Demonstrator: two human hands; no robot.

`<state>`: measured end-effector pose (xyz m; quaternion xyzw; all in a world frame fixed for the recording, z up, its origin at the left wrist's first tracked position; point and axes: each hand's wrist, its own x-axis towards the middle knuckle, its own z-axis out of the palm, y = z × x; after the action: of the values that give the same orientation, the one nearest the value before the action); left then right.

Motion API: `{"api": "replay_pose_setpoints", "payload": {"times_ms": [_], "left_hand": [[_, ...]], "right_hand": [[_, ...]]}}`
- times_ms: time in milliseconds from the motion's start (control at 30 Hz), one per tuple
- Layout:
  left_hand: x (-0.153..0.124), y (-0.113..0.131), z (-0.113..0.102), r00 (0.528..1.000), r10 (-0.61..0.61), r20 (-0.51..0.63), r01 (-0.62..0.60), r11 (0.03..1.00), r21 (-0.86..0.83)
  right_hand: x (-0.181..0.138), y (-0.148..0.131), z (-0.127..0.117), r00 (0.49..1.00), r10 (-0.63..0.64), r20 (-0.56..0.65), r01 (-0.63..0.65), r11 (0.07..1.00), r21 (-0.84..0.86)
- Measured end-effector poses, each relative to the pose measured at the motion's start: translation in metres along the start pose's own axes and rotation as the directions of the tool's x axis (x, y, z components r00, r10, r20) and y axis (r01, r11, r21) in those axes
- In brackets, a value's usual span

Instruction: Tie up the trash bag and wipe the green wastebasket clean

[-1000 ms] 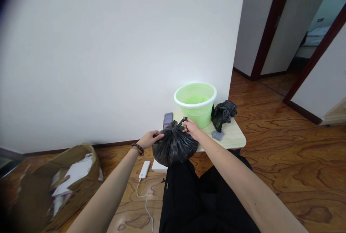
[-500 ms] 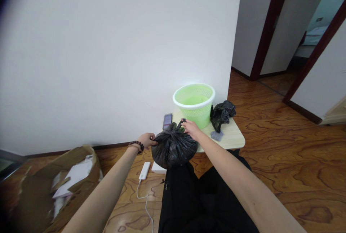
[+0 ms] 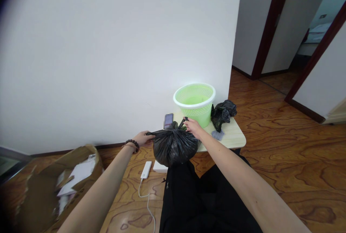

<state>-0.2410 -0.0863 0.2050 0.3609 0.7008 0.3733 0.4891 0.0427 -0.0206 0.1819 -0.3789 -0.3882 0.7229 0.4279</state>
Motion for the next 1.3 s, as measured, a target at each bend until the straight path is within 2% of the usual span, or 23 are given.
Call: {"api": "replay_pose_setpoints", "payload": {"times_ms": [133,233,400,533,600,700,833,900,1000,1167,1300], "left_hand": [[-0.005,0.008,0.003,0.995,0.085,0.050,-0.063,0.938,-0.342],[-0.008,0.013,0.005,0.994,0.091,0.056,-0.052,0.870,-0.490],[-0.011,0.016,0.012,0.996,0.073,0.050,-0.033,0.830,-0.557],[-0.016,0.019,0.020,0.987,0.118,0.107,-0.037,0.822,-0.568],[-0.019,0.022,0.024,0.973,0.187,0.136,-0.057,0.764,-0.642],[-0.026,0.026,0.027,0.953,0.278,0.123,-0.095,0.655,-0.750],[-0.032,0.028,0.031,0.932,0.348,0.099,-0.134,0.586,-0.799],[-0.032,0.028,0.033,0.924,0.368,0.103,-0.142,0.580,-0.802],[-0.026,0.024,0.029,0.931,0.350,0.099,-0.152,0.621,-0.769],[-0.012,-0.001,0.003,0.964,0.254,0.083,-0.123,0.698,-0.706],[-0.009,-0.033,-0.016,0.977,0.213,0.035,-0.131,0.714,-0.688]], "right_hand": [[-0.002,-0.001,0.001,1.000,0.005,0.014,-0.005,1.000,0.001],[-0.002,0.000,0.002,1.000,-0.002,0.025,0.002,1.000,0.005],[0.000,0.002,0.003,1.000,-0.009,0.026,0.009,1.000,-0.002],[-0.003,0.001,0.005,1.000,0.009,0.017,-0.008,1.000,-0.001],[-0.004,0.000,0.005,1.000,0.018,0.006,-0.018,1.000,0.010],[-0.005,-0.001,0.003,1.000,0.028,0.000,-0.028,0.998,0.049],[-0.003,0.000,0.004,0.999,0.041,0.020,-0.043,0.992,0.119],[-0.002,-0.001,0.006,0.998,0.047,0.051,-0.055,0.984,0.169],[-0.001,-0.005,0.006,0.997,0.052,0.063,-0.066,0.966,0.250],[0.000,-0.009,-0.021,0.990,0.126,-0.061,-0.091,0.909,0.406],[0.000,-0.006,-0.046,0.967,0.205,-0.151,-0.122,0.893,0.434]]}}
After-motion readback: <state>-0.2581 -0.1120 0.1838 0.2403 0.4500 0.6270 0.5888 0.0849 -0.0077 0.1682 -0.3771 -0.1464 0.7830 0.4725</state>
